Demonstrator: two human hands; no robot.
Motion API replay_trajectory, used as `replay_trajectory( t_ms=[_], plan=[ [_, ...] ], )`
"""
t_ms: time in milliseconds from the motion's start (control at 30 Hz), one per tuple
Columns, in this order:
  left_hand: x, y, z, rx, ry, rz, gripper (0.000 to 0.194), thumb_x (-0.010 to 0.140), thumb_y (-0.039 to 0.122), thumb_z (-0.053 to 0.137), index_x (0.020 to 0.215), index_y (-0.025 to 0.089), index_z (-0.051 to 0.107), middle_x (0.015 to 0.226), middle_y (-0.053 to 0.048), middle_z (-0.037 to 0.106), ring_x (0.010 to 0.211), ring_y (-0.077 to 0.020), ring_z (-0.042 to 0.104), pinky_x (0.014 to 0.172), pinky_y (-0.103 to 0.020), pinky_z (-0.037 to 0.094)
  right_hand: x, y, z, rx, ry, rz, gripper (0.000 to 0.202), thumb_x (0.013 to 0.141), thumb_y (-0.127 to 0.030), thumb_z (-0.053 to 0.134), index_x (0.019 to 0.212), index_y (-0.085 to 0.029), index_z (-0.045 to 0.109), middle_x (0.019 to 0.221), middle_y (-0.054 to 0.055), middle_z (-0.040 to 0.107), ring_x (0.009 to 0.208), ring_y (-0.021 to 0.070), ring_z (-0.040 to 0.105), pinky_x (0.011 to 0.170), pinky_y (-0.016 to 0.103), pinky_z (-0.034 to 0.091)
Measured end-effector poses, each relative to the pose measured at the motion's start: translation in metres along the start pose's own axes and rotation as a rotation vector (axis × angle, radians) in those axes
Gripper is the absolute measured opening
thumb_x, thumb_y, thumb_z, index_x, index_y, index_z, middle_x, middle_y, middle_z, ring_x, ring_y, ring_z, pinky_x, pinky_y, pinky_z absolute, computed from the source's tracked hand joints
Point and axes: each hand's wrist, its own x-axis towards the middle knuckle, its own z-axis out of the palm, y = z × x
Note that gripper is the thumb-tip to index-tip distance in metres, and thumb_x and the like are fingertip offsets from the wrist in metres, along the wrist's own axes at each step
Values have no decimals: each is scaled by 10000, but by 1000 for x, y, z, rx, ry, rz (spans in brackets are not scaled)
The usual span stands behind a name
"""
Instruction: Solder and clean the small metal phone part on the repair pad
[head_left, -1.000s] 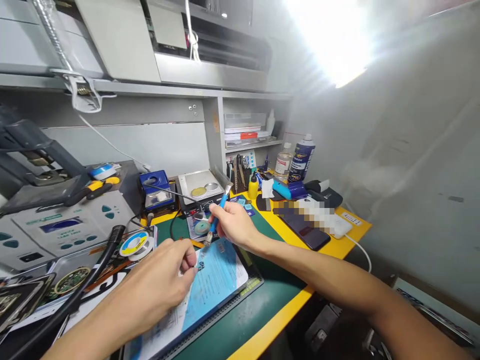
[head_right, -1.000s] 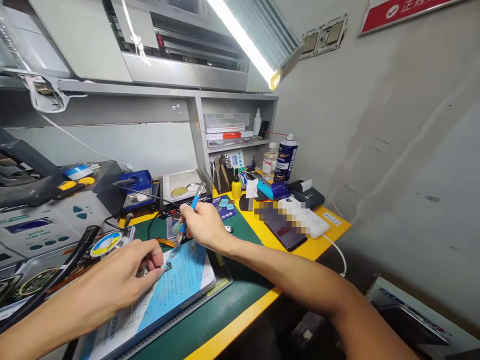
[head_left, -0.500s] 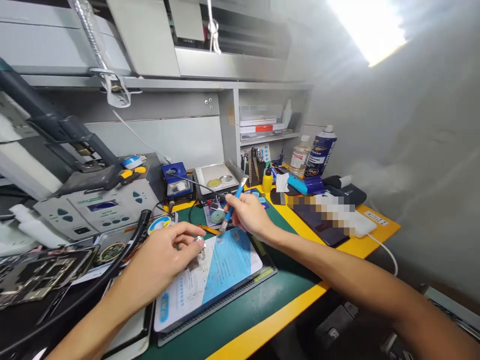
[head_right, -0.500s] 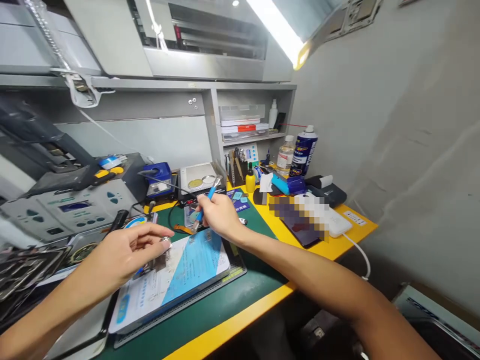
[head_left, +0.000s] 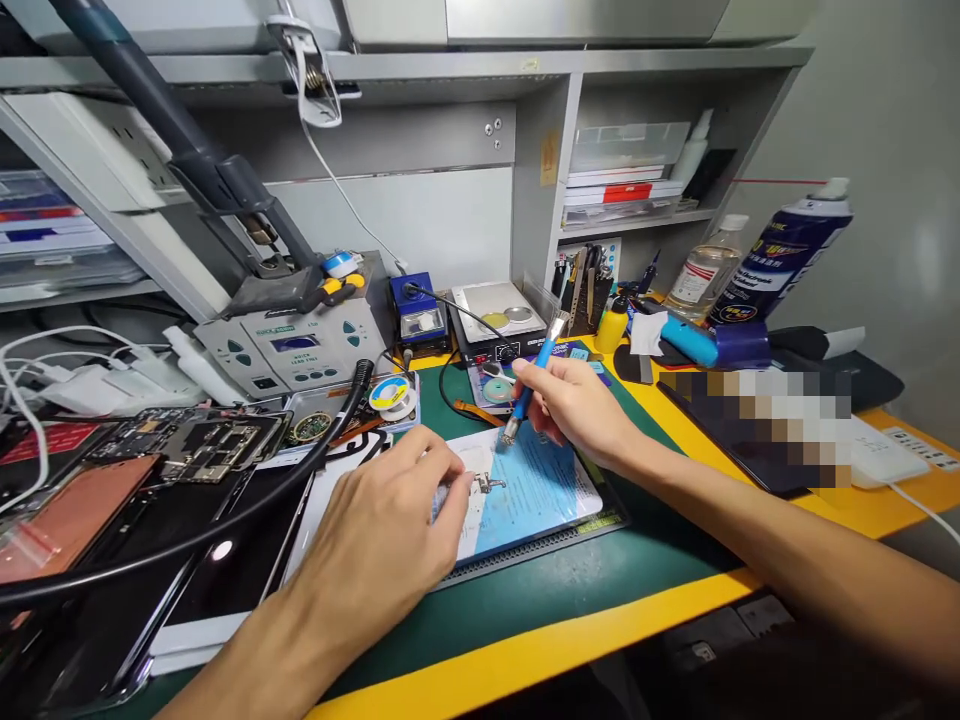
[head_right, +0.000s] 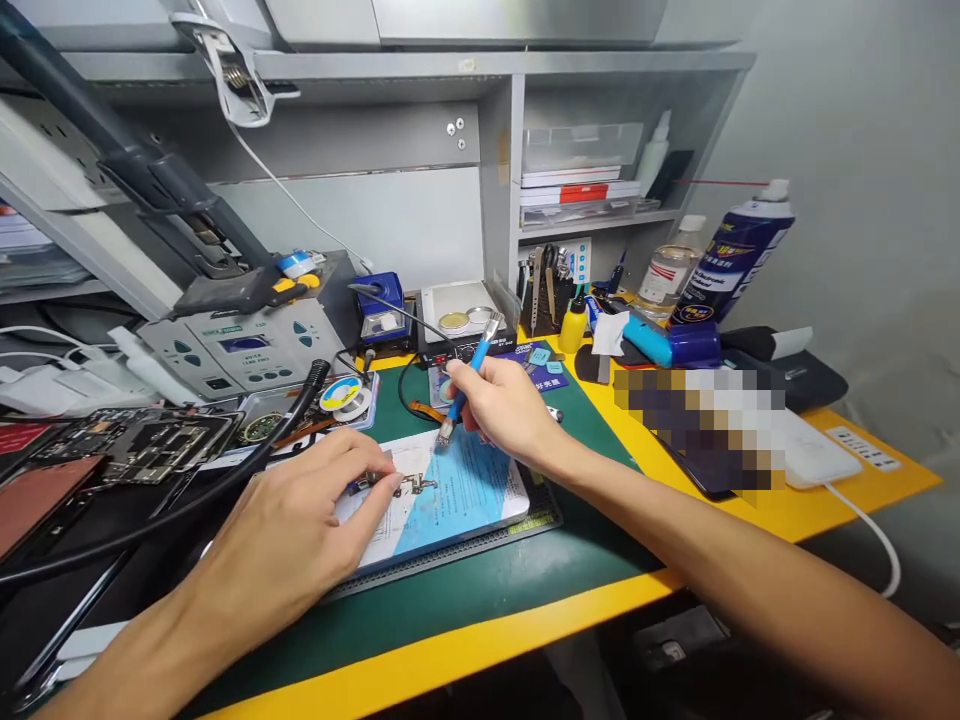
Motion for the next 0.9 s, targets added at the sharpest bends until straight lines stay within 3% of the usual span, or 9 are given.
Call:
replay_trajectory(
  t_ms=[167,367,567,900],
  plan=[
    [0,-12,-1,62,33,246,181,949,215,525,975,168,698,994,-75,619,929,-242,537,810,-415,438,-3,-1,0,-35,-88,51,316,911,-381,602,676,-172,569,402,-47,515,290,71,400,293,169,280],
    [1,-15,6,-86,24,199,131,953,155,539,897,173,656,909,-51,600,885,-215,483,800,-403,402,-6,-4,1,14,-125,103,230,865,-311,576,677,-178,574,419,-37,532,314,83,422,294,172,290],
    [0,-17,10,-60,86,207,125,925,150,591,1015,180,672,920,-52,619,888,-221,492,863,-437,397,-6,-3,0,81,-79,175,166,815,-299,602,696,-182,598,421,-31,552,305,105,435,266,186,291],
    [4,-21,16,-83,95,219,94,913,134,603,935,161,690,865,-58,621,843,-213,483,786,-409,409,-1,-2,0,153,-74,209,165,805,-285,621,682,-177,607,417,-19,565,270,120,447,225,192,312]
  ],
)
